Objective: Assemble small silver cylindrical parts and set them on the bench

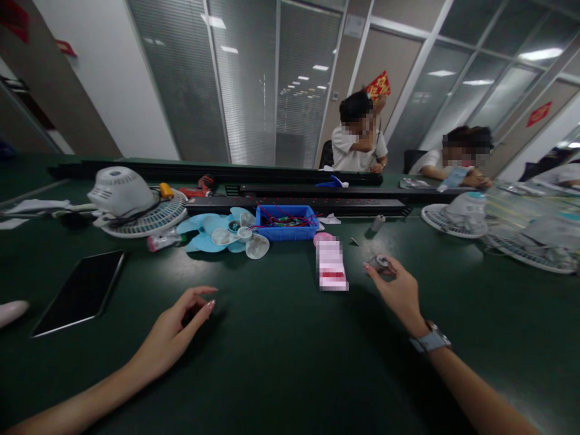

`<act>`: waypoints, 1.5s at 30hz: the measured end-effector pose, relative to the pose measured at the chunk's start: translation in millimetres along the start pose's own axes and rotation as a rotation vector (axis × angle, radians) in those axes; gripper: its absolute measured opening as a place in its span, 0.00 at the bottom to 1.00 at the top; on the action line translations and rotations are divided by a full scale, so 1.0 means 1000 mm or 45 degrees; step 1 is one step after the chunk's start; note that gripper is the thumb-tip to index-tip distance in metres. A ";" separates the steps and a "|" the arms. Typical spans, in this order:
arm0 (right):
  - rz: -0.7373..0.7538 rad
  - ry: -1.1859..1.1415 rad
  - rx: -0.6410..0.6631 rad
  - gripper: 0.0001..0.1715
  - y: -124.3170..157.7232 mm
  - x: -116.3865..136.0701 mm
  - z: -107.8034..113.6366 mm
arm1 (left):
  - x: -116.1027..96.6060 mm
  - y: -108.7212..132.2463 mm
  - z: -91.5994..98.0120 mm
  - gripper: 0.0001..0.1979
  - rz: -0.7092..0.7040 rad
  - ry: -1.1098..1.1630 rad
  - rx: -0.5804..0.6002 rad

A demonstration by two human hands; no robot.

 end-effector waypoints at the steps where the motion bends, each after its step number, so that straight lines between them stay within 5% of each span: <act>1: 0.044 -0.027 -0.015 0.32 0.004 0.018 0.003 | 0.000 0.000 0.000 0.20 -0.004 0.006 -0.001; 3: 0.185 -0.099 0.084 0.30 0.016 0.060 0.003 | 0.000 0.000 0.000 0.20 -0.011 0.020 -0.003; 7: 0.504 -0.340 0.648 0.23 0.052 0.139 -0.023 | 0.000 0.001 0.001 0.19 -0.019 0.047 -0.020; 12: 0.564 -0.433 1.000 0.25 0.075 0.182 -0.068 | -0.003 0.003 0.002 0.19 -0.017 0.057 -0.014; 17: 0.505 -0.475 1.044 0.27 0.072 0.179 -0.087 | -0.005 0.003 0.000 0.18 -0.033 -0.003 -0.019; 25: 0.482 -0.619 1.042 0.24 0.072 0.172 -0.096 | -0.038 0.005 -0.014 0.18 -0.438 -0.259 -0.083; 38: 0.516 -0.585 1.005 0.22 0.071 0.171 -0.097 | -0.061 -0.026 -0.020 0.09 -0.406 -0.066 -0.062; 45: 0.492 -0.594 1.041 0.26 0.070 0.172 -0.095 | -0.023 -0.012 0.009 0.08 -0.340 -0.113 -0.227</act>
Point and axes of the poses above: each hand's wrist, its own y-axis away from the middle knuckle, its own z-axis out of the back of the hand, x = y × z, the point moved 1 cm from there along -y, towards the middle knuckle, and after that the axes turned 5 degrees about x, right-handed, at the moved point
